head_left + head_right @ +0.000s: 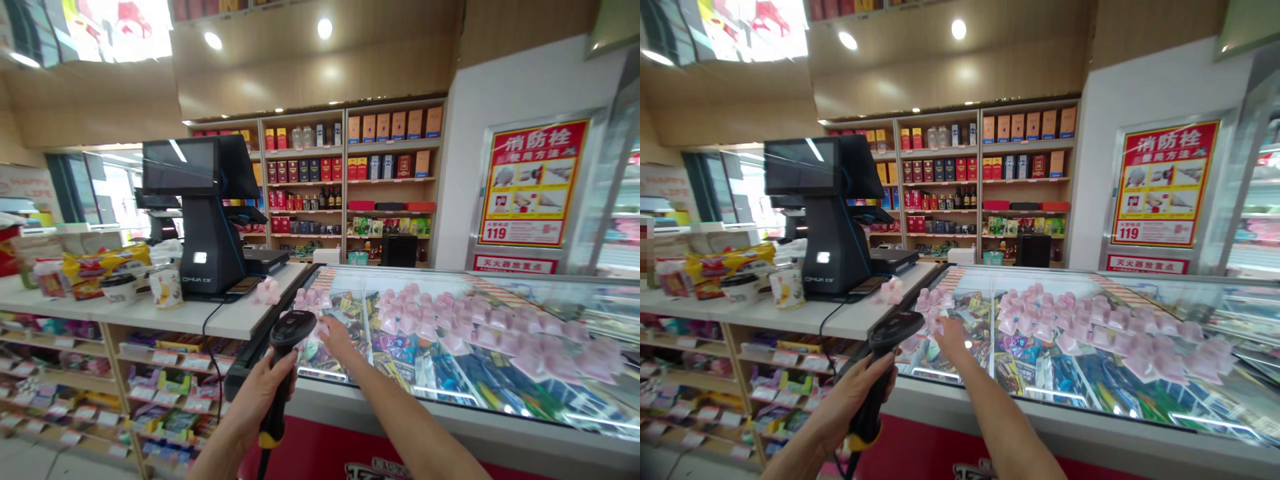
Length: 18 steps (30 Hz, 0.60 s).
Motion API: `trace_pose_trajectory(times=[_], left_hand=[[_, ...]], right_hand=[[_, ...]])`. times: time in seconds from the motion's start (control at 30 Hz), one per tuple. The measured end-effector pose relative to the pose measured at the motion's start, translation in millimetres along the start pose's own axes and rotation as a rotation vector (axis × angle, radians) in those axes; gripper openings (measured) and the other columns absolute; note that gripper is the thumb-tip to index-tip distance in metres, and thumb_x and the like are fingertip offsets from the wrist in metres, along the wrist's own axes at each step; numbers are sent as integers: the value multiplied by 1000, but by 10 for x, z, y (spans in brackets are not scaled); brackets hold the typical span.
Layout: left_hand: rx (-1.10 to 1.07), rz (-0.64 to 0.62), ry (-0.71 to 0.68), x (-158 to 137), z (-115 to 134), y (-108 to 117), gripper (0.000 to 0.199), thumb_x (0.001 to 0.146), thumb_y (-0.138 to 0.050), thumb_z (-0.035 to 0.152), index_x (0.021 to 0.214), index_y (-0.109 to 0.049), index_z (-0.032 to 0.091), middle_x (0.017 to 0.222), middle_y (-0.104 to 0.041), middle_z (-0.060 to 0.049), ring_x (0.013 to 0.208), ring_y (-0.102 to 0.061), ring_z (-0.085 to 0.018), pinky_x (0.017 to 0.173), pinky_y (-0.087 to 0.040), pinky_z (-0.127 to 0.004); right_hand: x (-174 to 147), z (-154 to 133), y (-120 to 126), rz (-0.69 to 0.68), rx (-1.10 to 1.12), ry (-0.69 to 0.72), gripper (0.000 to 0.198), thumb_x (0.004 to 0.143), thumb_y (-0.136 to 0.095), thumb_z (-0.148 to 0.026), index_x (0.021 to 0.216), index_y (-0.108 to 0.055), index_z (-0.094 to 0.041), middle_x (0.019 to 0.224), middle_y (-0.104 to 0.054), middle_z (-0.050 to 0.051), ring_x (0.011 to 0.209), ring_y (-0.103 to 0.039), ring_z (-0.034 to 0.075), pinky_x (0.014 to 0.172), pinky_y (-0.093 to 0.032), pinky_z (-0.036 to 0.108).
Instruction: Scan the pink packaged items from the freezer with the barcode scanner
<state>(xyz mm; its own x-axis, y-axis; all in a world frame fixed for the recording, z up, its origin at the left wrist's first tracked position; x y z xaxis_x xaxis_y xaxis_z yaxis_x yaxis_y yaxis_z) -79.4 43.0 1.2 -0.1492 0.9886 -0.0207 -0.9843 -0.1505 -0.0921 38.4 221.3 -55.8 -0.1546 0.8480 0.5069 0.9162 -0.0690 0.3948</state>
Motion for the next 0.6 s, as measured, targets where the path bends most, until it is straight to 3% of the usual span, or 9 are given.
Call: trace_pose_trajectory(times=[0.17, 0.3, 0.43, 0.6], left_hand=[[-6, -99, -4, -61, -20, -187, 27, 64, -55, 41, 66, -47, 16, 49, -49, 4, 43, -42, -6, 43, -33, -18], [-12, -186, -17, -159, 4, -451, 27, 63, -56, 40, 65, -45, 16, 49, -47, 5, 42, -41, -6, 42, -31, -18], [7, -216, -36, -255, 55, -683, 25, 64, -55, 39, 66, -45, 16, 48, -46, 6, 42, -40, -6, 43, -31, -19], [-7, -228, -74, -206, 82, -826, 26, 65, -54, 40, 64, -43, 16, 48, -45, 6, 42, -40, -5, 43, -30, -18]], right_hand=[[-35, 323, 645, 150, 247, -208, 27, 65, -47, -31, 86, -57, -17, 68, -62, 3, 62, -56, 16, 61, -44, 31], [-93, 404, 1075, 216, 440, -269, 34, 66, -42, -46, 73, -56, -16, 57, -59, 3, 54, -55, 14, 54, -44, 28], [-143, 388, 1295, 249, 489, -275, 34, 66, -43, -47, 69, -55, -15, 63, -61, 7, 58, -56, 15, 55, -44, 29], [-184, 399, 1405, 287, 333, -267, 34, 68, -41, -40, 81, -56, -14, 64, -61, 6, 60, -56, 16, 56, -43, 29]])
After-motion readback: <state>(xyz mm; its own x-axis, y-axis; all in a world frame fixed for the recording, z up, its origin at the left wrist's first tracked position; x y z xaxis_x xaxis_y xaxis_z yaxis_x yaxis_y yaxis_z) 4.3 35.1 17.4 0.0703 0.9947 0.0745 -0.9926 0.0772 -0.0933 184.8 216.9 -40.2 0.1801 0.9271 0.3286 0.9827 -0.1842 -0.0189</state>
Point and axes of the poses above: each hand's wrist, its own x-axis towards the middle knuckle, its own y-axis out of the back of the hand, z = x × y, the point moved 7 cm from there along x, towards the middle knuckle
